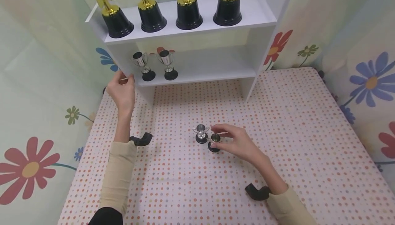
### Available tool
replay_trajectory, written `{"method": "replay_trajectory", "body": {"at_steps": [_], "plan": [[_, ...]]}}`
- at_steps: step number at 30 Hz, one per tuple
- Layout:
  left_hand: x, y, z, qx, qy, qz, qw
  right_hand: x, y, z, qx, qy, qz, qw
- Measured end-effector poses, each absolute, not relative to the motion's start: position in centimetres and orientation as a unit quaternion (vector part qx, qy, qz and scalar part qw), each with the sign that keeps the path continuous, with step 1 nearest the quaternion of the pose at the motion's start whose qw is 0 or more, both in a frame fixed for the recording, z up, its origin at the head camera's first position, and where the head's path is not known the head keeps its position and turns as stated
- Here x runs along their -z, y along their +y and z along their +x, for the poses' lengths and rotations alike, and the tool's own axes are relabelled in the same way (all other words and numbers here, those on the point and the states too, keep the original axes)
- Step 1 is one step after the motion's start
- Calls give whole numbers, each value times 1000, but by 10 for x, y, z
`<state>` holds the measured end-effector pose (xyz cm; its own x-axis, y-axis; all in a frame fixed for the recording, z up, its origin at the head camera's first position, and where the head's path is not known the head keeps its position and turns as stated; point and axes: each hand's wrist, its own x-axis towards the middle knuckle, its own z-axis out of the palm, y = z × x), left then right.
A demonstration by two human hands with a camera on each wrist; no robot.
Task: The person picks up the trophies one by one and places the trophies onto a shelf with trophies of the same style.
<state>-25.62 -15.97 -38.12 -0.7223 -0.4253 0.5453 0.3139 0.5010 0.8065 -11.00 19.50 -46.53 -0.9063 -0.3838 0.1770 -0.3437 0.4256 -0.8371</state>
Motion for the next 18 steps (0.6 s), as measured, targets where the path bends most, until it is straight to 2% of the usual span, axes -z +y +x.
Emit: {"method": "replay_trajectory", "body": {"at_steps": [18], "plan": [[381, -158, -256, 500, -783, 41, 368, 480, 195, -106, 523, 830, -194, -3]]}}
